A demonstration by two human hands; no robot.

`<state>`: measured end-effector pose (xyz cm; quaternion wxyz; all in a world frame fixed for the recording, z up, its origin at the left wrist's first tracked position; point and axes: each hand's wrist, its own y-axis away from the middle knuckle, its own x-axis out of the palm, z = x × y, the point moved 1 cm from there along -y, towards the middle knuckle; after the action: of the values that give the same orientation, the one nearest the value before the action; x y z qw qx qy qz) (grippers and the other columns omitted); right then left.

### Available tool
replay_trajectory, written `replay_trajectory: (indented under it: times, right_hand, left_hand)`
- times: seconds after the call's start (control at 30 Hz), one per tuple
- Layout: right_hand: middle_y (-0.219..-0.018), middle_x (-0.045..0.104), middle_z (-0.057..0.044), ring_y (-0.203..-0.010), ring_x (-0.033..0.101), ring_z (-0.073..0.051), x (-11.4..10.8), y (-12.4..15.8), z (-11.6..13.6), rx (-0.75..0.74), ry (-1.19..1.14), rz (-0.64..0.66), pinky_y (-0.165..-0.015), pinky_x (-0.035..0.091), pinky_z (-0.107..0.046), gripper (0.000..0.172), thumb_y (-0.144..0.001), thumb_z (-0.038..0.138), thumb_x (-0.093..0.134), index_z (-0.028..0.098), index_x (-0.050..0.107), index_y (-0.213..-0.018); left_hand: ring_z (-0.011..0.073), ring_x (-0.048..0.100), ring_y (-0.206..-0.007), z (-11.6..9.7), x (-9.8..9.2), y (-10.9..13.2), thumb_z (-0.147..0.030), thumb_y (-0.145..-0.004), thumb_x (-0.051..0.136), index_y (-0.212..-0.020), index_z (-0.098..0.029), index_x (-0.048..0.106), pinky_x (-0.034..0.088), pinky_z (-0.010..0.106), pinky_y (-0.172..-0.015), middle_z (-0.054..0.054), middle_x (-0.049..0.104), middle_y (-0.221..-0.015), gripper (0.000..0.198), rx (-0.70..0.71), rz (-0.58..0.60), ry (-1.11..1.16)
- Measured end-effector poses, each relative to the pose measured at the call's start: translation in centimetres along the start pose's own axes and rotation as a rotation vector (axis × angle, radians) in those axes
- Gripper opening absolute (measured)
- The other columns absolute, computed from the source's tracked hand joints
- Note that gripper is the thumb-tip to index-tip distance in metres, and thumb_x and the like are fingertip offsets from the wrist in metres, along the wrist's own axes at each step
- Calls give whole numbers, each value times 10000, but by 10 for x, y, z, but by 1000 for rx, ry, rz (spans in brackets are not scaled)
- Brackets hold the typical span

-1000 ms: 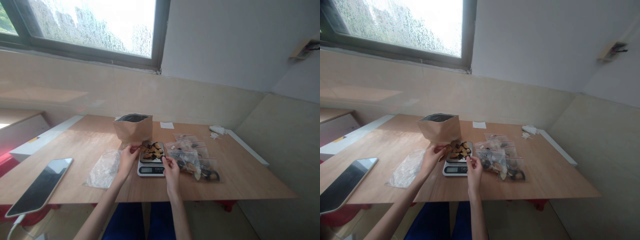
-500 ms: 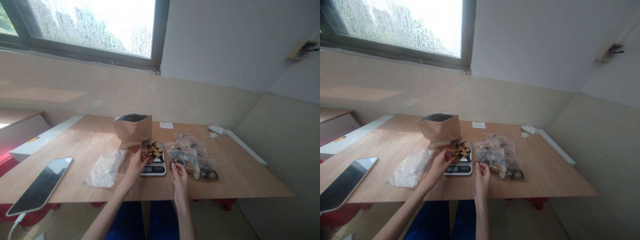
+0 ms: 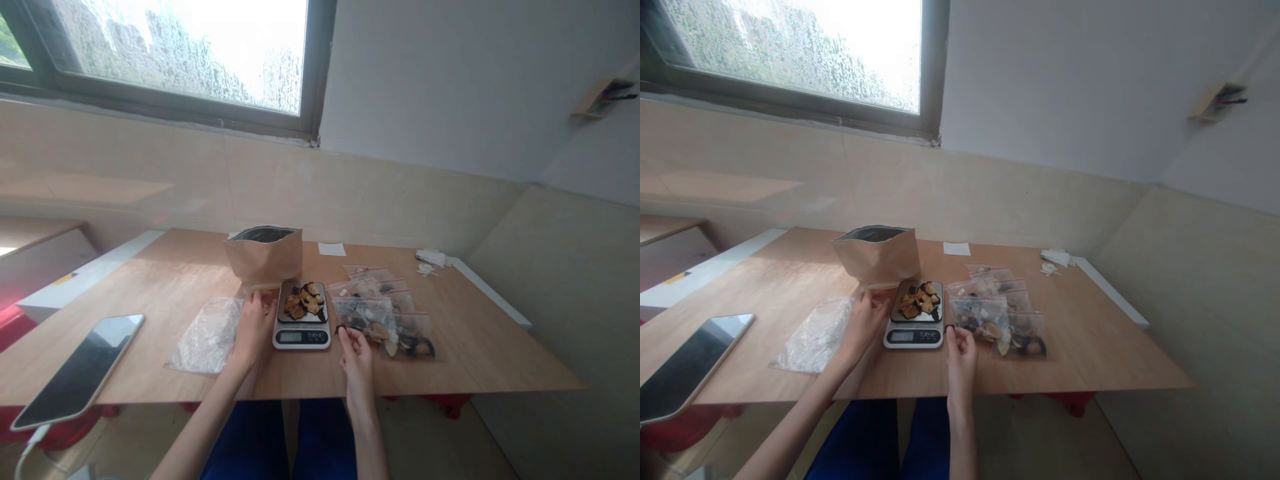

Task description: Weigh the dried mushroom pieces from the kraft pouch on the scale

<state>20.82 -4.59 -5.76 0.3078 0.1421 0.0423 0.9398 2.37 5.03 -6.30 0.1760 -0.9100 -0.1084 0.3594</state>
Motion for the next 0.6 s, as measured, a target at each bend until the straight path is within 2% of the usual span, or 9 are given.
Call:
replay_trajectory:
  times: [0.1, 0.27, 0.4, 0.6]
  right_hand:
    - [-595, 569, 43, -460, 405, -66, 1, 2, 1, 15, 4, 11, -407, 232, -176, 393, -568, 470, 725, 170, 563, -763]
    - [-641, 604, 7, -525, 495, -102, 2, 3, 0, -21, 44, 17, -420, 276, -185, 366, -586, 454, 715, 163, 596, -773]
    - [-655, 613, 5, -551, 513, -109, 0, 1, -1, -22, 66, 10, -431, 296, -183, 345, -596, 446, 708, 170, 591, -767]
    - [-631, 604, 11, -528, 505, -111, -6, -1, -1, -45, 82, 1, -416, 285, -188, 341, -602, 458, 702, 179, 575, -750]
  left_hand:
    - [249, 571, -877, 15, -3, 0, -264, -809, 433, -946, -161, 528, 438, 385, -787, 118, 559, -952, 196, -8, 86, -76]
    - [219, 573, -877, 25, -2, 1, -203, -759, 491, -807, -187, 569, 433, 341, -799, 75, 590, -888, 93, 54, 227, -66]
    - [196, 585, -838, 25, 0, -2, -162, -770, 432, -762, -185, 560, 439, 311, -773, 75, 602, -870, 131, 44, 241, -39]
    - [221, 613, -791, 9, -9, -2, -233, -765, 438, -807, -195, 580, 449, 325, -717, 69, 656, -827, 153, -9, 180, 46]
